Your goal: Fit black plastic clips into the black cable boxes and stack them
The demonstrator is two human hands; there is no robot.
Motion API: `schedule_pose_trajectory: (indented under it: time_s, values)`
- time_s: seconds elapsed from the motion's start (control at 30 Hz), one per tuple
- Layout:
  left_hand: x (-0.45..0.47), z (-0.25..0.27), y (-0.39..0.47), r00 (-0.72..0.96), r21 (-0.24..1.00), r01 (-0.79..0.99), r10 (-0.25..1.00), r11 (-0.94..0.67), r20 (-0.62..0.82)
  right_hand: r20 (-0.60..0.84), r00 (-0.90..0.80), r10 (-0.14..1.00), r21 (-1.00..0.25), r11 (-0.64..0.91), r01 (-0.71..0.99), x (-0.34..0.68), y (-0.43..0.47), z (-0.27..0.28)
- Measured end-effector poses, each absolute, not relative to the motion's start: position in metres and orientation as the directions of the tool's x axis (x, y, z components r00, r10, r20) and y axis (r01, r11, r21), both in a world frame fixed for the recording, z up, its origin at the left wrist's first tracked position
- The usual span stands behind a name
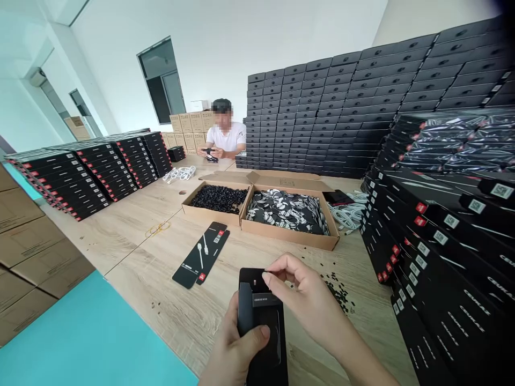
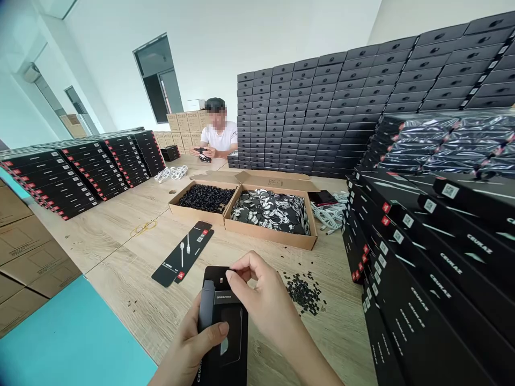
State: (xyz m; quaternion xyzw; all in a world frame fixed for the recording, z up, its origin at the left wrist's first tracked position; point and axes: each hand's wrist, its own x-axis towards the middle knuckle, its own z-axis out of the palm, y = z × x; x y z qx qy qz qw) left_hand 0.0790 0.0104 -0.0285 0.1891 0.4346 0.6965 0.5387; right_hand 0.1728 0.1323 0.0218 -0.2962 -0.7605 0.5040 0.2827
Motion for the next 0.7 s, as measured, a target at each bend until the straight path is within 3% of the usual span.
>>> schedule_pose_trajectory:
  time_s: [0.2,0.4,0.7]
  values:
    - [0.082,-0.027,0.009,-0.387,0.824,-0.567,0.882,0.002,-0.269,0.099,-0.708,0.699,-0.928,0.321,0.188,0.172,0.130,0.021]
    - [0.085,-0.041,0.020,-0.418,0.841,-0.538,0.882,-0.050,-0.215,0.019,-0.707,0.707,-0.959,0.214,0.188,0.169,0.129,0.016]
    - [0.090,-0.028,0.013,-0.436,0.880,-0.475,0.873,-0.015,-0.220,0.123,-0.683,0.720,-0.935,0.314,0.163,0.169,0.128,0.020]
